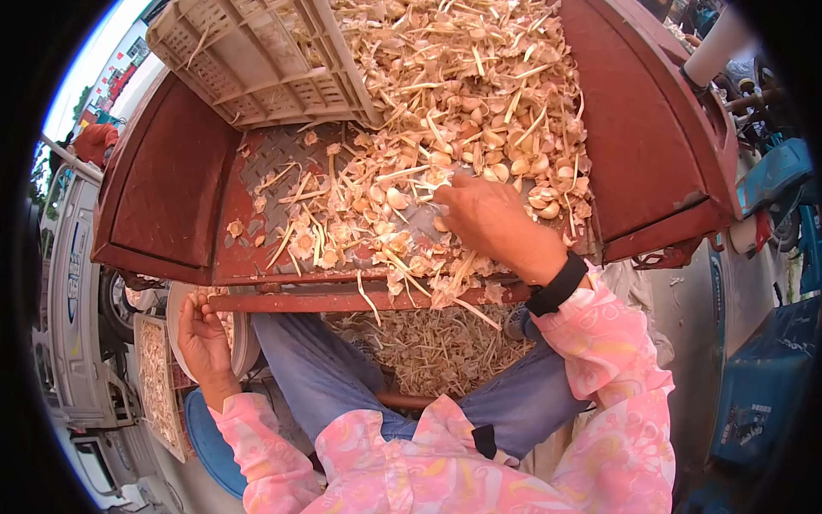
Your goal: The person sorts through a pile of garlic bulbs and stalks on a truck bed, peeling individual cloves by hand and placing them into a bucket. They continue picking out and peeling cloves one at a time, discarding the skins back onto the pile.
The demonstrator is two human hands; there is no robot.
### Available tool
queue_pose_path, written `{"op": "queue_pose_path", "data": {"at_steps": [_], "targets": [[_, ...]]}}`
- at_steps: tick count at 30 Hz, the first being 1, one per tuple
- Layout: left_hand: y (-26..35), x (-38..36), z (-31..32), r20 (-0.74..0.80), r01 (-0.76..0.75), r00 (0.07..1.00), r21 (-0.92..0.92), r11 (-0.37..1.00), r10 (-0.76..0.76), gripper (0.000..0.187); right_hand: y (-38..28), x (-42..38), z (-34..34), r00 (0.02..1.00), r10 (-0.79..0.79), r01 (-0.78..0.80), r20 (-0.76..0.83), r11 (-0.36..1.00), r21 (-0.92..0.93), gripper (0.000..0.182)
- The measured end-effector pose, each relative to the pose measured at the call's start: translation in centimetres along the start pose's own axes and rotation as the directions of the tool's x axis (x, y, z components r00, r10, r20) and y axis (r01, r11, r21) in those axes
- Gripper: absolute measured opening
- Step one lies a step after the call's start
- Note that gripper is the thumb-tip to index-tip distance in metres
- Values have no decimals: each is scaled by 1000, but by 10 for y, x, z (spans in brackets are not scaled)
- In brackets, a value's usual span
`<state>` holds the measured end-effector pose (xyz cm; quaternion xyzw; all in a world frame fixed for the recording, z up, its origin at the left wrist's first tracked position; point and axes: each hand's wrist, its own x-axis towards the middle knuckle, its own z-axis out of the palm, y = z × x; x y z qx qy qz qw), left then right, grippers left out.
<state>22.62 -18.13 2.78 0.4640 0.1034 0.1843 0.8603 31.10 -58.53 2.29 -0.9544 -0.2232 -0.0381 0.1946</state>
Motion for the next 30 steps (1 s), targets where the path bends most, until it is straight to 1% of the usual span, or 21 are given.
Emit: {"op": "queue_pose_path", "data": {"at_steps": [1, 2, 3, 4, 6, 7, 8, 9, 10, 11, 13, 15, 16, 19, 22, 25, 27, 28, 29, 30], "targets": [[5, 0, 0, -16, 17, 1000, -39, 999, -17, 13, -1, 2, 4, 999, 7, -6, 36, 999, -45, 13], [1, -3, 1, 31, 120, 993, -102, 988, -117, 14, -1, 4, 7, 997, 11, -4, 74, 996, -95, 13], [-8, -12, 21, 80, 220, 975, -165, 961, -209, 15, -2, 7, 8, 993, 10, 7, 114, 989, -147, 13], [-19, -22, 40, 135, 316, 947, -225, 922, -292, 16, -2, 7, 9, 995, -4, 20, 101, 987, -161, 13], [-45, -36, 78, 249, 540, 839, -273, 796, -484, 17, -1, 3, 13, 1000, -14, 14, 15, 1000, -12, 15], [-58, -42, 91, 314, 606, 790, -271, 748, -527, 18, 0, 1, 13, 1000, -12, 14, -26, 998, 61, 15], [-75, -47, 102, 381, 622, 762, -206, 756, -523, 19, 1, 0, 7, 999, -42, 35, 27, 974, 223, 17], [-86, -54, 117, 384, 617, 746, -94, 781, -544, 24, -2, -1, 2, 999, -11, -5, 40, 927, 376, 17], [-96, -59, 131, 375, 618, 721, 32, 785, -583, 27, -7, -4, -1, 998, 16, -45, 60, 852, 521, 18], [-106, -61, 139, 398, 641, 693, 42, 766, -601, 28, -10, -6, -1, 995, 41, -88, 86, 751, 655, 18], [-124, -62, 149, 441, 685, 627, 82, 724, -642, 29, -13, -10, 1, 999, -20, -16, 42, 698, 716, 20], [-131, -62, 158, 460, 699, 613, 64, 713, -642, 29, -19, -13, -4, 997, -76, 36, 19, 662, 748, 20], [-132, -62, 160, 470, 706, 606, 55, 706, -642, 28, -22, -14, -4, 998, -68, 38, 12, 685, 728, 22], [-137, -63, 160, 441, 673, 664, -2, 740, -604, 26, -23, -14, -4, 987, -145, 157, -75, 726, 669, 19], [-140, -63, 154, 448, 702, 662, -88, 707, -601, 24, -24, -13, -1, 969, -199, 243, -144, 692, 680, 12], [-121, -71, 152, 494, 670, 671, -84, 738, -553, 21, -14, -9, -2, 979, 9, 150, -205, 646, 749, 6], [-84, -87, 152, 727, 699, 492, -2, 715, -479, 20, 2, -4, -7, 988, 16, 81, -156, 799, 595, 9], [-63, -99, 162, 847, 612, 418, 5, 791, -329, 17, 9, -3, -7, 992, 23, 44, -124, 857, 514, 10], [-47, -110, 173, 931, 517, 317, -11, 856, -180, 15, 10, -2, -4, 996, 27, 13, -86, 903, 430, 11], [-41, -118, 178, 979, 564, 184, -32, 825, -88, 16, 7, -1, 0, 997, -17, 46, -82, 925, 376, 12]]}}
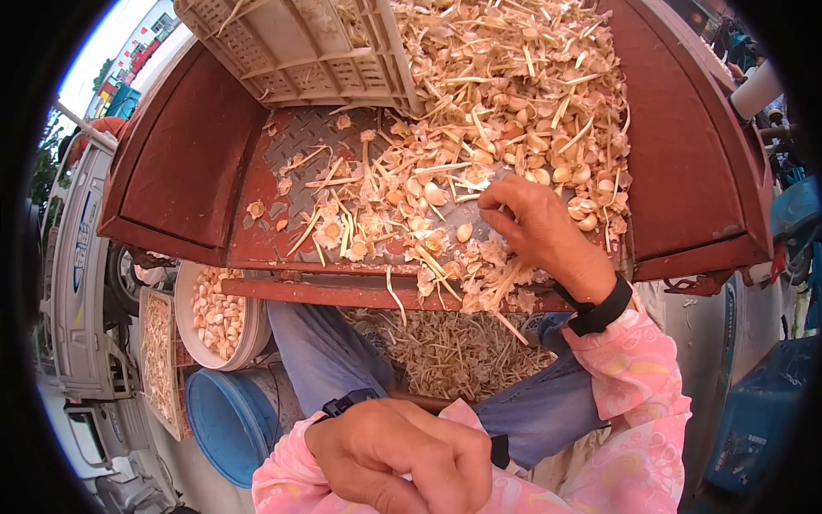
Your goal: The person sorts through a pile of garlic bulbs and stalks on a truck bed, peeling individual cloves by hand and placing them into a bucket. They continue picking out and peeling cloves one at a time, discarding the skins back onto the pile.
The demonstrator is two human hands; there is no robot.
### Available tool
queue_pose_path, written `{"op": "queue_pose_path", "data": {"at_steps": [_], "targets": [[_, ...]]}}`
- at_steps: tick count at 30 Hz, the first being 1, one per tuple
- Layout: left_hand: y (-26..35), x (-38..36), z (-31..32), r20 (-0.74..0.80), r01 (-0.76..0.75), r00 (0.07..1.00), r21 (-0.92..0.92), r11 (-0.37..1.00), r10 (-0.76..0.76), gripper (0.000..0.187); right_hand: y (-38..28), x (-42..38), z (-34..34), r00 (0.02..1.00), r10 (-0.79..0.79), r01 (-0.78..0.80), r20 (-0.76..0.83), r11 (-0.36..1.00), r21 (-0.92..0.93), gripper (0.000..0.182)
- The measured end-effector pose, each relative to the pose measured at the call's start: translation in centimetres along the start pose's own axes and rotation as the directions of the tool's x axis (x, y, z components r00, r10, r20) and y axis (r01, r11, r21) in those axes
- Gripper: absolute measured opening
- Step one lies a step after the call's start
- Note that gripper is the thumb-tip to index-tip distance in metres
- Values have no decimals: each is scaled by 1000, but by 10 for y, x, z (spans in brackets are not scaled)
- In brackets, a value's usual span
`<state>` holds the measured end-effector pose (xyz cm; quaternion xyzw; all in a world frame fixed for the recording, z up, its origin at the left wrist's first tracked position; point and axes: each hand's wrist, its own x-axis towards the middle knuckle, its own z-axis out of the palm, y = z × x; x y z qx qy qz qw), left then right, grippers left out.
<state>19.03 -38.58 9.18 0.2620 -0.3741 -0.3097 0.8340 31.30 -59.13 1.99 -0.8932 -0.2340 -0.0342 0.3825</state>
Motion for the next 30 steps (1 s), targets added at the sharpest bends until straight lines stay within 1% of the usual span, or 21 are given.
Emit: {"op": "queue_pose_path", "data": {"at_steps": [1, 2, 3, 5, 6, 9, 10, 11, 12, 13, 14, 15, 17, 21, 23, 24, 26, 27, 28, 29, 30], "targets": [[-1, 3, 9, 168, 2, 986, -61, 998, 9, 17, -3, 1, 5, 999, -39, 40, 20, 998, -55, 13], [-2, 6, 21, 148, -62, 986, -127, 990, 81, 17, -6, 1, 10, 996, -77, 81, 38, 990, -113, 15], [-4, 9, 34, 127, -126, 980, -193, 973, 152, 18, -7, 2, 15, 994, -72, 82, 79, 988, -132, 15], [-7, 12, 44, 88, -212, 966, -261, 942, 242, 18, -11, 1, 23, 985, -58, 86, 161, 981, -173, 15], [-8, 13, 45, 71, -234, 963, -266, 935, 261, 18, -16, 4, 22, 980, -76, 113, 182, 972, -204, 16], [-10, 12, 49, 30, -256, 961, -289, 922, 276, 17, -14, 5, 20, 981, -13, 58, 194, 971, -232, 19], [-9, 12, 49, 31, -258, 960, -292, 921, 279, 17, -8, 4, 20, 980, -82, 128, 183, 960, -251, 20], [-9, 12, 49, 32, -260, 959, -295, 919, 282, 17, -7, 4, 21, 987, 23, -7, 159, 995, -101, 19], [-10, 13, 49, 40, -266, 956, -296, 917, 291, 17, -7, 2, 21, 979, 133, -142, 151, 989, 50, 19], [-10, 13, 49, 37, -276, 953, -297, 914, 299, 17, -5, 1, 22, 957, 241, -271, 162, 941, 201, 19], [-10, 12, 49, 33, -285, 951, -297, 911, 308, 17, -1, 0, 22, 956, 248, -285, 156, 911, 299, 17], [-10, 13, 49, 25, -300, 947, -296, 907, 321, 17, 0, 1, 22, 946, 267, -322, 186, 850, 416, 16], [-10, 15, 49, 13, -315, 943, -282, 906, 332, 17, -2, 3, 21, 925, 289, -381, 248, 684, 622, 14], [-4, 14, 49, 7, -308, 948, -223, 925, 317, 15, -4, 5, 17, 912, 296, -407, 283, 581, 705, 13], [3, 9, 47, -19, -315, 949, -98, 944, 315, 17, -5, 6, 18, 898, 317, -433, 306, 507, 745, 14], [8, 5, 44, -36, -328, 944, 16, 944, 329, 19, -4, 8, 19, 891, 326, -441, 315, 466, 767, 14], [39, -22, 17, -142, -128, 977, 201, 971, 159, 10, -5, 6, 18, 887, 325, -442, 327, 399, 803, 15], [55, -39, 11, -391, -131, 870, 404, 905, 300, 13, -7, 6, 18, 894, 308, -430, 327, 378, 820, 15], [71, -56, 5, -603, -7, 682, 561, 828, 414, 15, -8, 7, 18, 900, 292, -416, 323, 356, 837, 15], [93, -80, -15, -655, 68, 477, 693, 718, 586, 13, -10, 6, 17, 902, 284, -417, 325, 376, 828, 16], [115, -114, -38, -661, 206, 257, 751, 628, 705, 18, -12, 5, 17, 903, 277, -418, 327, 394, 819, 16]]}}
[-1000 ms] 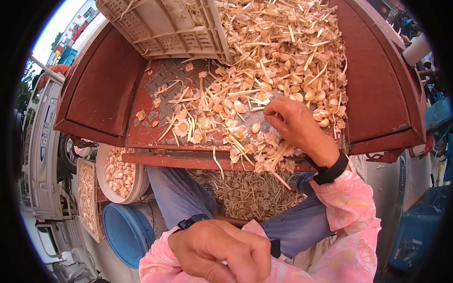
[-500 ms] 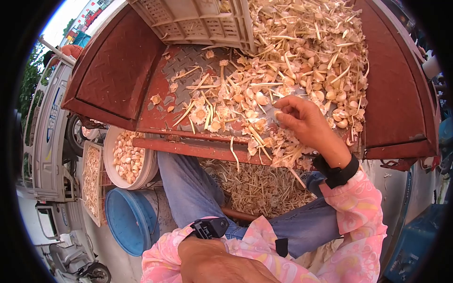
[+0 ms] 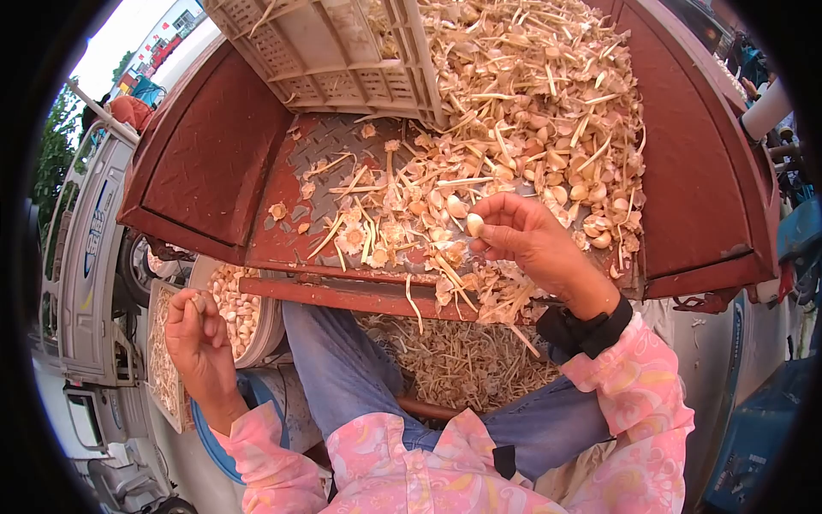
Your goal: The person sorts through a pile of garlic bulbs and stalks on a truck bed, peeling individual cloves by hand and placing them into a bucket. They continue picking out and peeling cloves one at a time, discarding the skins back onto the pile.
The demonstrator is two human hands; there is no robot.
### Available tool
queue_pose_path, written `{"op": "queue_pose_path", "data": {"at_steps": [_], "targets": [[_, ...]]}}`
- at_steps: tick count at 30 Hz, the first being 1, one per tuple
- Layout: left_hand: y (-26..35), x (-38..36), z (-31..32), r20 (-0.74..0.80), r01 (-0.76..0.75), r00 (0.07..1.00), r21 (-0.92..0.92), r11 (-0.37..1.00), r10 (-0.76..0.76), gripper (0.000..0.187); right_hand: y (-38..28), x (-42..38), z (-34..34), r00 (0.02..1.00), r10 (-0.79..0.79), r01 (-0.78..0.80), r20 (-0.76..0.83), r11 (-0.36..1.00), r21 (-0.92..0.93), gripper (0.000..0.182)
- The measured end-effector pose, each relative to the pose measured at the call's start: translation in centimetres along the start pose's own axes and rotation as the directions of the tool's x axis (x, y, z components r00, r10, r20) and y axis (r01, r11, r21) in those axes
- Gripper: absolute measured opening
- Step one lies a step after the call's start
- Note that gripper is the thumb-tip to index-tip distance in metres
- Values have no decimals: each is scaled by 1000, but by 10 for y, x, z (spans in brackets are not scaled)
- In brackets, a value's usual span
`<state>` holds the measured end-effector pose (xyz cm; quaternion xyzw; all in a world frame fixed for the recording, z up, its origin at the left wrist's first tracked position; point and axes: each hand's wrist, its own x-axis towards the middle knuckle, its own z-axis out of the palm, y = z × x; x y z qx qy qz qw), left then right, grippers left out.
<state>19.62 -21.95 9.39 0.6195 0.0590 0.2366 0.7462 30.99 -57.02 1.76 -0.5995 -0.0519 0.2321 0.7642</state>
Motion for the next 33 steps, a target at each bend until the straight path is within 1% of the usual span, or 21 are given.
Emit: {"op": "queue_pose_path", "data": {"at_steps": [1, 2, 3, 4, 5, 6, 7, 8, 9, 10, 12, 13, 14, 17, 18, 21, 24, 27, 30, 32, 33], "targets": [[-11, 22, -50, -142, -10, 989, 171, 985, 35, 18, -1, -1, 2, 1000, -2, 2, 7, 1000, -21, 16], [-25, 40, -106, -246, 81, 969, 430, 899, 31, 19, 0, -3, 4, 1000, -25, 25, 4, 999, -38, 16], [-39, 47, -142, -343, 187, 937, 645, 741, 62, 21, 2, -4, 4, 999, -38, 39, 29, 998, -48, 16], [-55, 43, -150, -207, 58, 958, 822, 567, 201, 23, 4, -3, 3, 997, -51, 54, 55, 997, -60, 16], [-68, 40, -157, -43, -70, 951, 935, 349, 306, 25, 6, -2, 3, 995, -62, 68, 84, 995, -73, 16], [-75, 39, -161, 131, -181, 920, 978, 104, 369, 27, 9, -2, 9, 998, -44, 49, 48, 992, -113, 15], [-65, 29, -105, 47, -141, 979, 860, 490, 199, 29, 12, -3, 13, 995, -59, 70, 79, 986, -153, 15], [-62, 13, -41, 24, -19, 1000, 614, 789, 6, 32, 15, -3, 18, 990, -68, 90, 120, 978, -191, 16], [-61, -2, 9, 108, 92, 981, 462, 882, -159, 35, 18, -3, 23, 984, -77, 113, 162, 968, -225, 17], [-66, -13, 46, 274, 176, 920, 350, 920, -281, 40, 24, -3, 25, 970, -108, 175, 217, 930, -322, 20], [-97, -31, 97, 459, 347, 796, 190, 918, -396, 44, 18, -9, 36, 950, -149, 267, 274, 841, -470, 23], [-114, -36, 113, 544, 466, 720, 82, 881, -431, 41, 15, -11, 38, 939, -166, 311, 300, 782, -540, 25], [-113, -39, 128, 514, 512, 724, 45, 858, -459, 32, 15, -11, 37, 894, -277, 443, 351, 652, -615, 23], [-131, -36, 123, 499, 562, 708, 30, 826, -500, 24, 5, -20, 41, 954, -206, 297, 216, 740, -603, 21], [-128, -39, 125, 447, 584, 730, -14, 812, -517, 18, 6, -21, 42, 956, -210, 291, 204, 760, -581, 18], [-127, -44, 128, 431, 625, 735, -134, 769, -523, 18, 2, -25, 46, 936, -265, 351, 231, 682, -642, 21], [-125, -48, 135, 394, 607, 758, -135, 784, -519, 17, 9, -28, 46, 924, -326, 373, 201, 642, -670, 22], [-122, -51, 138, 373, 537, 788, -27, 843, -490, 18, 14, -29, 47, 866, -440, 455, 240, 492, -742, 21], [-126, -58, 141, 361, 369, 846, 135, 920, -392, 16, 17, -31, 50, 845, -459, 464, 274, 376, -802, 23], [-130, -63, 144, 359, 359, 861, 75, 930, -361, 15, 19, -32, 53, 821, -490, 481, 293, 317, -818, 24], [-132, -64, 144, 354, 353, 869, 46, 935, -346, 15, 18, -32, 52, 825, -491, 483, 281, 354, -801, 23]]}}
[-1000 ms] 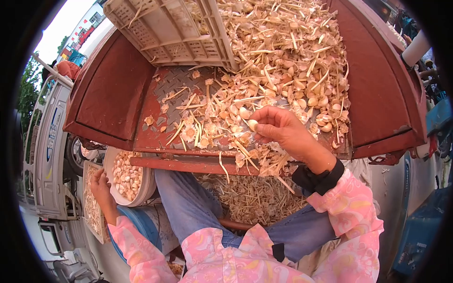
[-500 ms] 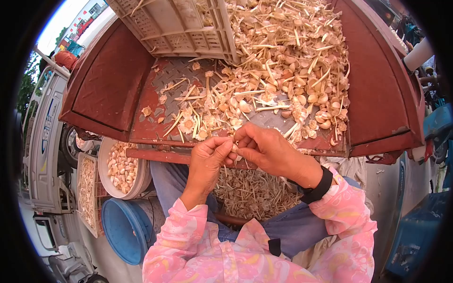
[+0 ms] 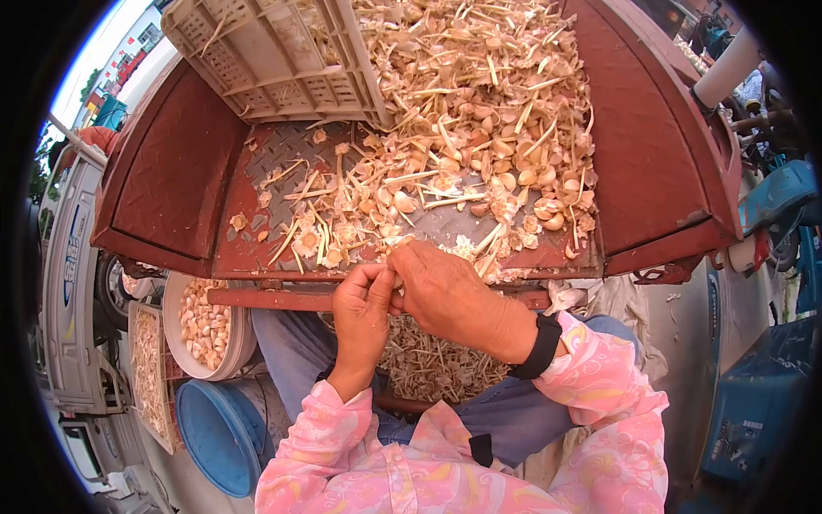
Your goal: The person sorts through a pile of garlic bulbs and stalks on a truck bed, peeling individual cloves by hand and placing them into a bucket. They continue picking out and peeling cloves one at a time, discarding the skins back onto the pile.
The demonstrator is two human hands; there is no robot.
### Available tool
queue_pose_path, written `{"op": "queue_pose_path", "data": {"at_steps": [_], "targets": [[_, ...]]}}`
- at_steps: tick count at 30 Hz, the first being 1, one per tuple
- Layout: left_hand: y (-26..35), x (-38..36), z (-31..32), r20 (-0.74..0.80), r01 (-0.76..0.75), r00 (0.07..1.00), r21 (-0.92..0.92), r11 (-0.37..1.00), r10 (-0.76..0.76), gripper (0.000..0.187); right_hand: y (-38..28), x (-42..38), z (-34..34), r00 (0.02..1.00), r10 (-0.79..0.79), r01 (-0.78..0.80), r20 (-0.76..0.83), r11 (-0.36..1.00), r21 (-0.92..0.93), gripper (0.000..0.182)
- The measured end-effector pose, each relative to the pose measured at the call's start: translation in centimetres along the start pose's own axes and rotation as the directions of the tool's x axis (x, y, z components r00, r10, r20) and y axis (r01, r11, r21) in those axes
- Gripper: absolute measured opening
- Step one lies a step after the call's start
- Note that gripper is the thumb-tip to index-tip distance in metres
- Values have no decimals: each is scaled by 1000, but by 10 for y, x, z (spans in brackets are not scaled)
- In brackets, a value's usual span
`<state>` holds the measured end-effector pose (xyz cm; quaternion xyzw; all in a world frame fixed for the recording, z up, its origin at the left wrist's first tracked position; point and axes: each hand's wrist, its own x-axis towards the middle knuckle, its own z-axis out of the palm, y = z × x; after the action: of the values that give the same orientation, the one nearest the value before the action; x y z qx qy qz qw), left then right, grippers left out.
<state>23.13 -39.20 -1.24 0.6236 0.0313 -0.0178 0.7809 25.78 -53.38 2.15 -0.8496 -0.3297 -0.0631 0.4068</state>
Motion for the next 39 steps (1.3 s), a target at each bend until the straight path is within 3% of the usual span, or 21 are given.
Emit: {"op": "queue_pose_path", "data": {"at_steps": [5, 8, 11, 12, 13, 14, 16, 18, 22, 26, 28, 30, 34, 35, 36, 38, 39], "targets": [[6, -7, 1, 88, 88, 994, -204, 975, -72, 17, -5, 0, -13, 988, 138, -146, 66, 978, 146, 19], [18, -15, 5, 164, 186, 976, -296, 937, -142, 19, 9, -3, -18, 997, 63, -67, 41, 994, 90, 18], [22, -13, -13, 282, 332, 935, -479, 813, -215, 19, 22, 1, -41, 984, 135, -153, -119, 974, -164, 22], [25, -13, -21, 274, 370, 925, -490, 789, -263, 19, 38, 1, -51, 983, 128, -171, -134, 902, -395, 24], [27, -12, -29, 264, 406, 913, -499, 766, -312, 19, 51, 2, -60, 969, 204, -246, -140, 845, -475, 16], [29, -13, -35, 252, 441, 898, -508, 740, -362, 19, 58, 3, -69, 963, 257, -263, -84, 816, -515, 15], [27, -12, -40, 239, 480, 874, -556, 678, -423, 20, 70, 5, -70, 980, 200, -156, 18, 814, -559, 12], [26, -12, -42, 224, 501, 854, -592, 631, -468, 21, 70, 6, -65, 975, 221, -162, 28, 790, -591, 13], [10, -13, -57, 326, 461, 880, -761, 456, -346, 23, 61, 9, -54, 974, 227, -199, 2, 857, -476, 13], [22, -16, -37, 246, 450, 886, -663, 598, -393, 26, 24, 18, -38, 999, 45, -45, 0, 998, 37, 13], [24, -19, -26, 276, 485, 873, -574, 660, -401, 27, 6, 16, -23, 996, -85, 86, 16, 995, -54, 15], [12, -21, -14, 363, 513, 854, -479, 712, -372, 27, 3, 8, -10, 980, -142, 155, 138, 984, -86, 15], [13, -21, -16, 397, 521, 845, -465, 715, -358, 27, 15, -1, -24, 986, -59, 51, 157, 997, 56, 20], [17, -19, -18, 363, 517, 851, -455, 725, -379, 29, 24, -1, -33, 998, 5, -11, 69, 996, 89, 20], [21, -18, -23, 358, 503, 860, -485, 715, -363, 29, 31, 1, -45, 983, 178, -177, -39, 984, 20, 17], [31, -15, -38, 332, 466, 883, -547, 696, -331, 31, 67, 0, -70, 951, 168, -241, -259, 928, -283, 9], [40, -18, -47, 291, 430, 902, -542, 722, -319, 33, 80, -4, -81, 942, 195, -289, -272, 883, -369, 8]]}}
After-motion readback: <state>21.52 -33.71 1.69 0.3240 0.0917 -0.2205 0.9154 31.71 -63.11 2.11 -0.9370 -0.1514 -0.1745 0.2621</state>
